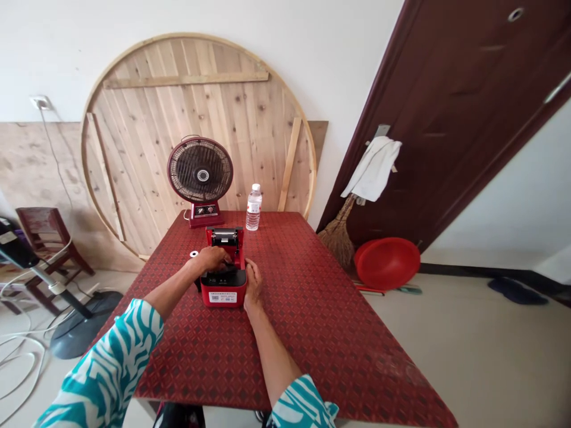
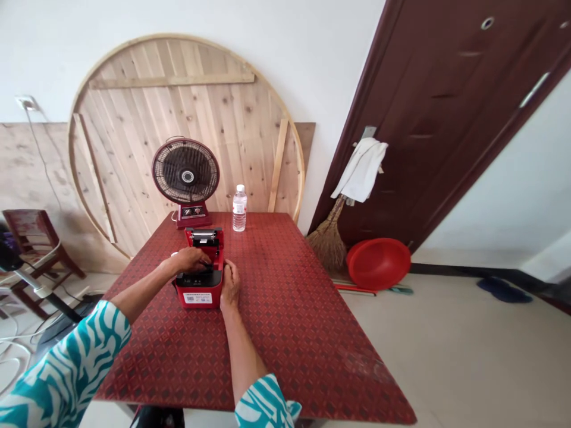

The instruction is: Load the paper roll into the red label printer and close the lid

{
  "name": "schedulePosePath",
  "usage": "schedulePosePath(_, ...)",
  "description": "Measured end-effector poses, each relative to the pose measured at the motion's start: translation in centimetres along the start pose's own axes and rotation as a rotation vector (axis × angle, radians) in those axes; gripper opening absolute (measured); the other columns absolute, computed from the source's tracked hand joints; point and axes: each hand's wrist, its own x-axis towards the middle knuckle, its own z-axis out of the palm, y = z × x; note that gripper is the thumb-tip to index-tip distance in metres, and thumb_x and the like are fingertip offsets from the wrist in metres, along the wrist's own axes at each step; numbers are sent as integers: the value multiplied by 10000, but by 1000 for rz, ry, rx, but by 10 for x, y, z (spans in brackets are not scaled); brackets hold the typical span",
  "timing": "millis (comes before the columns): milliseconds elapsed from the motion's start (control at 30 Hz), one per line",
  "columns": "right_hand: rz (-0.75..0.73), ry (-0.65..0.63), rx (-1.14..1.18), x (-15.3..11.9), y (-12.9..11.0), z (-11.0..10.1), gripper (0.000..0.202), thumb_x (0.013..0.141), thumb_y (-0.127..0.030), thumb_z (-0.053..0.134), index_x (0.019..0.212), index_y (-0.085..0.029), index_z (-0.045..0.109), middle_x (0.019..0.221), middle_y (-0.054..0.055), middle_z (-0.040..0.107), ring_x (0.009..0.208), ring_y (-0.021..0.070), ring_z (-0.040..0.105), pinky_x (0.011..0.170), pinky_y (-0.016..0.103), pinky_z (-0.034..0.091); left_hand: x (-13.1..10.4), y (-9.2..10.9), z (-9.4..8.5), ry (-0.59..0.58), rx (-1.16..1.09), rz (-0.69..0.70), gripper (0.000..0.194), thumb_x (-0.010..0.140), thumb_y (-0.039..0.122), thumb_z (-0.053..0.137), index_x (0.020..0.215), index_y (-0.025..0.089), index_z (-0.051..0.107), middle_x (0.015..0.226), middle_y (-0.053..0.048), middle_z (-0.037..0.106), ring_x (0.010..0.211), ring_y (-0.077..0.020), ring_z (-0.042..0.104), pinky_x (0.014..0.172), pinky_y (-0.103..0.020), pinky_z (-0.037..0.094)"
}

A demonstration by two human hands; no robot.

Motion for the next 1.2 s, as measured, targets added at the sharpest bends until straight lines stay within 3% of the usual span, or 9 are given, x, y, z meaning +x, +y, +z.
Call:
schedulePosePath(100,-4,-14,-1,1,1,-3,421,789,-532,557,1044,-229,699,1110,44,719,1067,229,617,935,349,440,-13,-7,19,261,-327,67,263,874,287,576,1089,256,724,1129,-20,740,1039,-190,675,903,-249,485)
schedulePosePath(200,19,-33,-14,3,2,-5,436,787,-540,555,1055,-225,692,1082,49,723,1021,229,631,884,345,458,-33,-12,44,666,-641,-48,385,943,429,447,1116,189,695,1083,-54,741,1000,-187,673,895,-263,497)
schedulePosePath(267,41,-20,-10,2,1,-6,445,772,-547,569,1047,-219,691,1050,51,728,970,227,642,839,338,471,-44,-15,59,823,-750,-100,460,961,471,380,1101,160,688,1043,-77,738,990,-197,665,889,-284,502)
schedulePosePath(433,88,30,-14,2,-5,-10,495,744,-557,597,1086,-207,672,1033,50,734,893,220,663,792,336,491,-54,-21,76,829,-649,209,499,977,492,335,1026,169,712,1018,-100,722,1012,-214,624,964,-364,443)
schedulePosePath(600,2,-75,-67,39,-29,3,497,795,-521,573,1177,-207,619,1148,76,709,1057,219,649,888,339,488,-50,-23,78,885,-470,394,511,1003,462,299,931,170,712,934,-101,703,933,-206,600,925,-391,418)
schedulePosePath(767,-43,-266,-72,74,-43,24,460,827,-548,523,1141,-226,622,1132,31,704,1047,191,649,917,363,489,-50,-26,80,1035,-335,419,453,995,429,362,876,179,720,1214,-134,619,1188,-262,497,1011,-442,378)
schedulePosePath(967,-213,-195,-202,50,-36,0,397,858,-535,453,930,-216,679,1154,51,667,1102,207,599,952,378,465,-52,-27,85,1168,-412,234,493,971,472,411,1340,163,516,1394,-177,477,1296,-281,420,1070,-474,353)
schedulePosePath(1033,-331,-181,-297,36,-34,-9,391,876,-507,431,901,-212,686,1174,64,654,1141,211,574,1002,391,430,-52,-28,88,1147,-461,180,510,987,468,352,1376,162,471,1371,-170,502,1271,-266,445,1061,-461,365)
schedulePosePath(1200,-495,-190,-452,13,-29,-19,406,932,-448,359,977,-204,680,1187,89,638,1162,203,554,1053,406,385,-49,-33,96,1018,-446,180,471,1010,425,260,1189,193,628,1216,-118,616,1142,-237,514,1016,-431,380)
